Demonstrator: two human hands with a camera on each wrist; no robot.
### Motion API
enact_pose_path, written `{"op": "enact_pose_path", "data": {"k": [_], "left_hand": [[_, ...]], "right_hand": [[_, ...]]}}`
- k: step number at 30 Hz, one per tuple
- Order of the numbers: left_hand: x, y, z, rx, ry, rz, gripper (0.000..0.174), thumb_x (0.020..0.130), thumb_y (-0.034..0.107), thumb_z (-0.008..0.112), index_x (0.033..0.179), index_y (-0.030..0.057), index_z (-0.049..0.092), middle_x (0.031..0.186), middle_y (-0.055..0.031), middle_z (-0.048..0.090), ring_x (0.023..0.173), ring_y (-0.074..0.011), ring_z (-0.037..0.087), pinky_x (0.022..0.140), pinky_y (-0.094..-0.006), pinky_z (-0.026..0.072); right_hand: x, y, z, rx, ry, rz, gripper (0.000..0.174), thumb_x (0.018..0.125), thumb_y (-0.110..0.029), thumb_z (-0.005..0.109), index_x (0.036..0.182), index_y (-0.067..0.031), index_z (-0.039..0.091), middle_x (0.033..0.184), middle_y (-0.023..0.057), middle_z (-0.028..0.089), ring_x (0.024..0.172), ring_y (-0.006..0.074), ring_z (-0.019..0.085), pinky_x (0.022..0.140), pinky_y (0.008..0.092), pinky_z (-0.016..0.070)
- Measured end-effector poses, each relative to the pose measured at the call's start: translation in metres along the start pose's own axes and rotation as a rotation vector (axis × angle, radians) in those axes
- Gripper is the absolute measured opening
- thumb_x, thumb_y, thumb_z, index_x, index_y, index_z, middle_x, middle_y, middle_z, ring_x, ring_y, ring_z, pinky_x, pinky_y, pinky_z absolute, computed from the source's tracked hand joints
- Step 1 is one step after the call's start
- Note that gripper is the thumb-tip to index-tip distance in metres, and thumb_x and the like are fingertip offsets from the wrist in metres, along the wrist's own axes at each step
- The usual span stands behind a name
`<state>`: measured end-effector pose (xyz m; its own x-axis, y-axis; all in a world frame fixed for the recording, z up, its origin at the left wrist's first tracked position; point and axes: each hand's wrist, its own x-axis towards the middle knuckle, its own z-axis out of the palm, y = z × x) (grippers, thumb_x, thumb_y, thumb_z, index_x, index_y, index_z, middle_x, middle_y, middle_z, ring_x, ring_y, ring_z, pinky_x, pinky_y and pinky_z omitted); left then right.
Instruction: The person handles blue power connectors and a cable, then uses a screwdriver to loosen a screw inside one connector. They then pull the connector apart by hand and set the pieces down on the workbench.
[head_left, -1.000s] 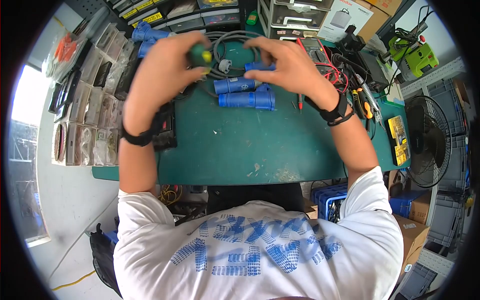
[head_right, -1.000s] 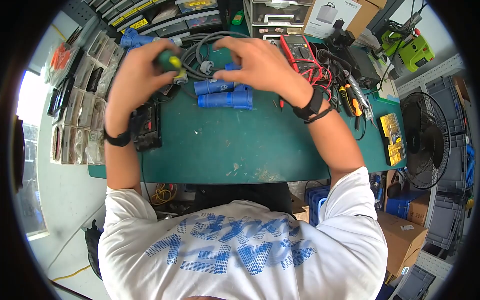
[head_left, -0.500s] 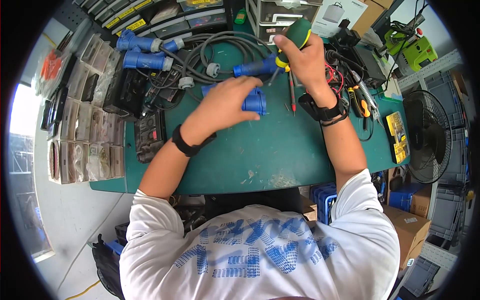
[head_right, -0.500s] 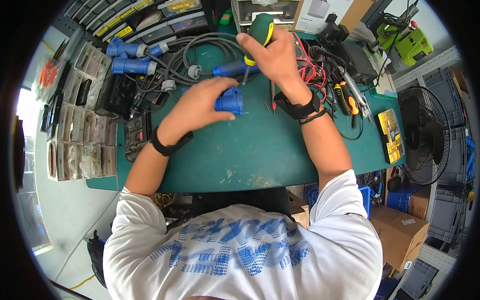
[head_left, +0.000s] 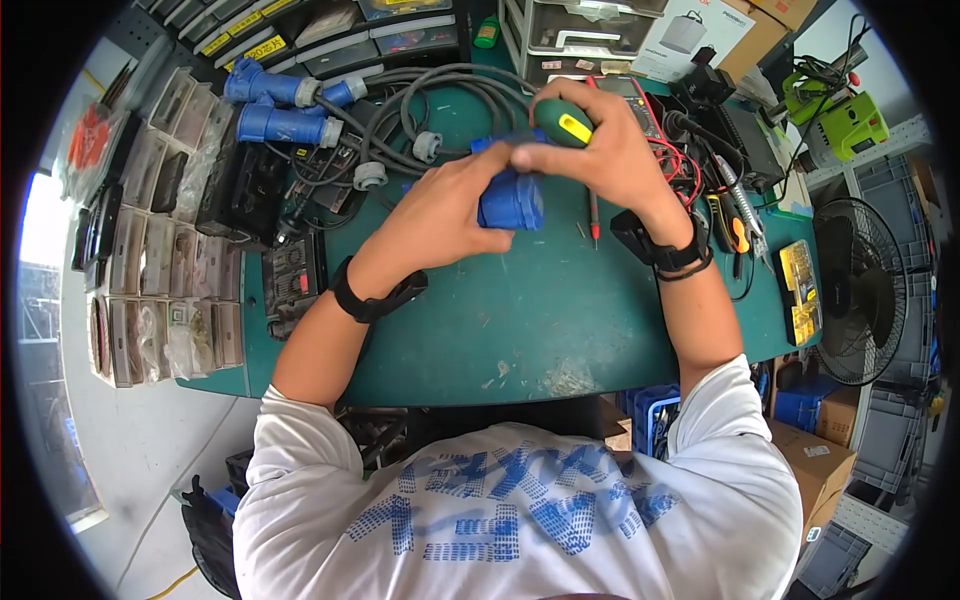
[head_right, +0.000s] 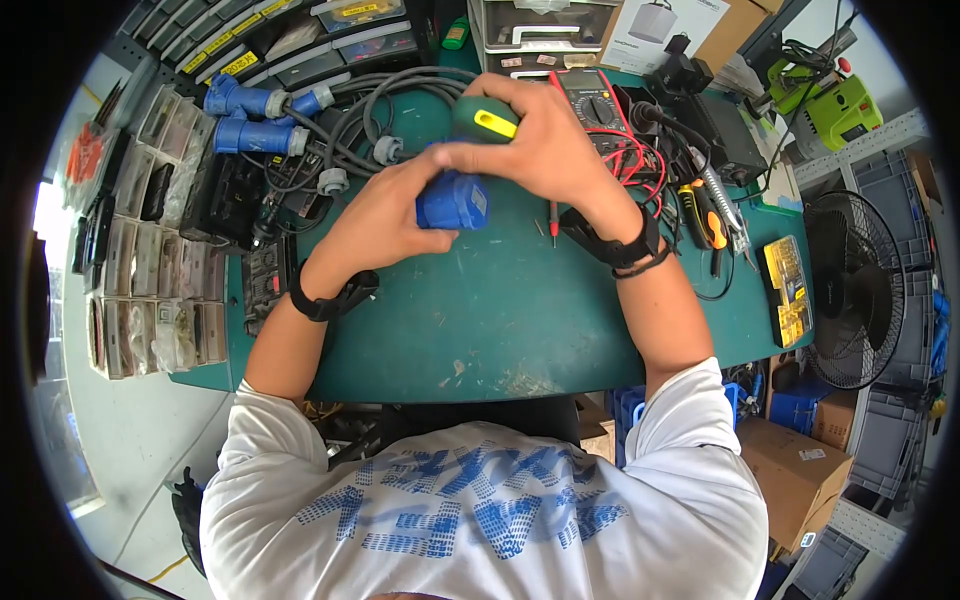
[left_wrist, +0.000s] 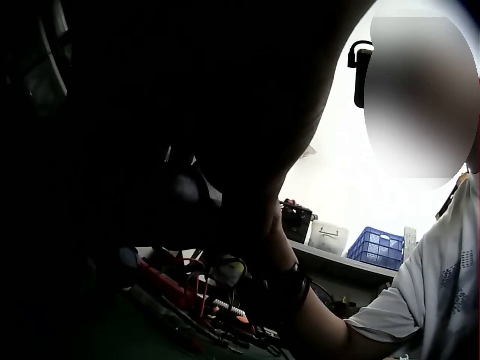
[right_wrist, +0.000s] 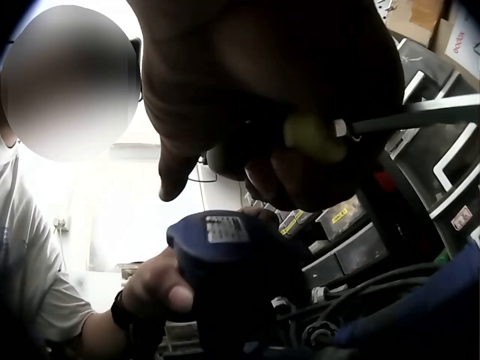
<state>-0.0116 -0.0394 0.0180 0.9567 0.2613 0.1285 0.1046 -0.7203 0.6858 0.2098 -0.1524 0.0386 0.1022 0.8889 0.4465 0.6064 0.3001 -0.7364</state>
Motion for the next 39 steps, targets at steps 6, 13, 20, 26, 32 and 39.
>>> {"op": "enact_pose_path", "data": {"k": [6,13,20,26,32,39], "left_hand": [[-0.001,-0.011,0.016,-0.066,0.326,0.070,0.099,0.072,0.016,0.090,0.155,0.0101,0.038,0.130,-0.0226,0.070,0.111,-0.0500,0.072,0.092,-0.0548,0.0583],[-0.004,-0.009,0.017,-0.225,0.359,0.116,0.107,0.070,0.015,0.094,0.160,0.0108,0.038,0.138,-0.0214,0.070,0.113,-0.0399,0.076,0.095,-0.0458,0.0611],[-0.006,-0.019,0.018,-0.217,0.380,0.473,0.093,0.067,0.013,0.095,0.152,0.0103,0.056,0.143,-0.0161,0.070,0.116,-0.0341,0.077,0.098,-0.0420,0.0614],[-0.004,-0.005,0.007,-0.115,0.321,0.462,0.080,0.069,0.012,0.092,0.143,0.0097,0.065,0.142,-0.0139,0.071,0.119,-0.0337,0.075,0.101,-0.0423,0.0597],[0.005,-0.002,-0.002,-0.164,0.205,0.444,0.075,0.069,0.012,0.087,0.141,0.0107,0.068,0.136,-0.0138,0.072,0.121,-0.0342,0.071,0.107,-0.0424,0.0560],[0.002,0.011,-0.005,-0.110,0.208,0.449,0.076,0.071,0.008,0.085,0.145,0.0105,0.068,0.124,-0.0131,0.070,0.109,-0.0321,0.069,0.098,-0.0432,0.0559]], "right_hand": [[-0.008,-0.033,0.013,-0.084,-0.111,-0.029,0.056,0.073,-0.029,0.100,0.114,-0.0054,0.071,0.083,0.0007,0.062,0.076,0.0137,0.055,0.072,0.0322,0.0474],[-0.002,-0.010,-0.007,0.150,-0.056,-0.121,0.051,0.078,-0.032,0.095,0.116,-0.0033,0.077,0.084,0.0010,0.064,0.079,0.0135,0.062,0.074,0.0326,0.0520],[-0.012,-0.028,-0.022,0.419,-0.053,0.140,0.043,0.087,-0.033,0.088,0.116,-0.0024,0.080,0.090,0.0020,0.071,0.073,0.0099,0.066,0.065,0.0291,0.0533],[-0.002,-0.010,-0.006,0.202,0.095,-0.456,0.039,0.090,-0.035,0.087,0.110,-0.0022,0.078,0.089,0.0019,0.071,0.059,0.0061,0.060,0.051,0.0221,0.0453],[-0.010,-0.013,-0.012,0.464,-0.001,-0.023,0.043,0.088,-0.037,0.087,0.109,-0.0018,0.074,0.082,-0.0006,0.066,0.060,0.0051,0.057,0.052,0.0219,0.0424],[-0.006,-0.015,-0.007,0.582,0.041,0.083,0.049,0.086,-0.042,0.085,0.109,-0.0014,0.071,0.083,-0.0005,0.064,0.064,0.0045,0.053,0.054,0.0233,0.0388]]}}
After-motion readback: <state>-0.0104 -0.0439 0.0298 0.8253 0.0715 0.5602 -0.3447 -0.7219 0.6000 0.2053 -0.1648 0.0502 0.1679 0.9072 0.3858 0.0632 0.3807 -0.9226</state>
